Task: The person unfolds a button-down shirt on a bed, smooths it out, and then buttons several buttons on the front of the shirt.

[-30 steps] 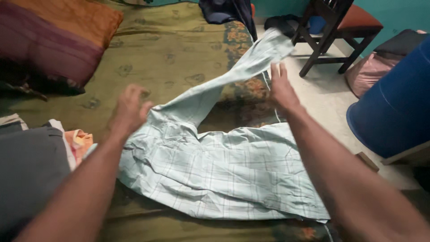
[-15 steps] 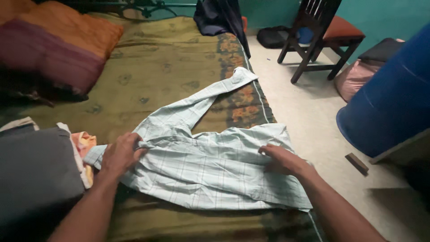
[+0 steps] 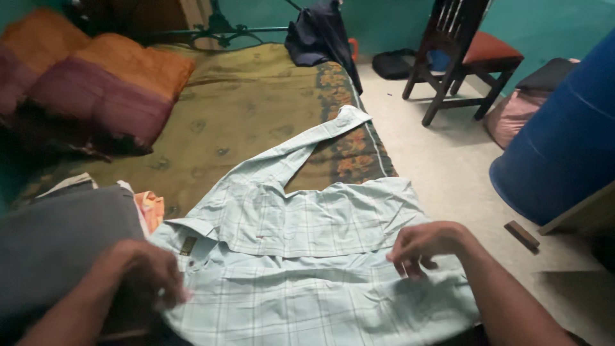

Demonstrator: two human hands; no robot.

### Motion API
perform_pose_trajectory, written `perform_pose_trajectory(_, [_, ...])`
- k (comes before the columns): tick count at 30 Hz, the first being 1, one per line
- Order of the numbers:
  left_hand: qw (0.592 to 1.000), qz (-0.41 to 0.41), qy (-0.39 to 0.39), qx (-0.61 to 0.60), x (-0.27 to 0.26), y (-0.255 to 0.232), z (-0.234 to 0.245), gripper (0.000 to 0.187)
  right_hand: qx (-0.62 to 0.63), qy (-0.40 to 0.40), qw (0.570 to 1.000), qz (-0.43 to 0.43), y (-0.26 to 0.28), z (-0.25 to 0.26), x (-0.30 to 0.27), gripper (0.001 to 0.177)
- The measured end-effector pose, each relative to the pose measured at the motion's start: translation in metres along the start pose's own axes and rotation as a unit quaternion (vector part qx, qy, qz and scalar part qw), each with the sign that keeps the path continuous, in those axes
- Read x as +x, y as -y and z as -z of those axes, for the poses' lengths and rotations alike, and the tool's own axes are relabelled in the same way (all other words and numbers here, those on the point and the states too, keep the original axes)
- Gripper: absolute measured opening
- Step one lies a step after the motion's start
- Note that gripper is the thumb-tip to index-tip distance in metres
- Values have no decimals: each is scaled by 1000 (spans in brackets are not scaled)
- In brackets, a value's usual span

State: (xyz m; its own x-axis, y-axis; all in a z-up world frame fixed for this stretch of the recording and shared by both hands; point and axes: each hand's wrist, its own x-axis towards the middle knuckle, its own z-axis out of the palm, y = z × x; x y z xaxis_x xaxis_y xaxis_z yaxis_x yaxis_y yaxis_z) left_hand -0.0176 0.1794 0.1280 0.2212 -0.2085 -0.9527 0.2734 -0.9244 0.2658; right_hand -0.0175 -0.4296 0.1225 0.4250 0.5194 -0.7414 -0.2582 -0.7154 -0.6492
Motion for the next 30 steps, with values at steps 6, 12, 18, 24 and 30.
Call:
perform_pose_trajectory(6, [818, -198, -540, 12, 86, 16, 64, 51, -10, -495, 869, -1, -68, 73, 74, 50])
perform_pose_trajectory(12, [685, -135, -716, -18, 164, -1, 115, 56, -14, -639, 769, 6, -133, 132, 119, 79])
perform_pose_trajectory(18, [785, -24, -616, -59, 194, 11, 151, 51, 115, -478, 871, 24, -139, 179, 111, 47])
perform_pose_trajectory(24, [689, -127, -698, -147, 128, -2, 190, 43, 78, -590, 793, 130, -117, 234, 95, 35])
perform_pose_trajectory(30, [391, -61, -904, 164, 81, -54, 176, 49, -213, -741, 607, 194, -55, 235, 104, 64])
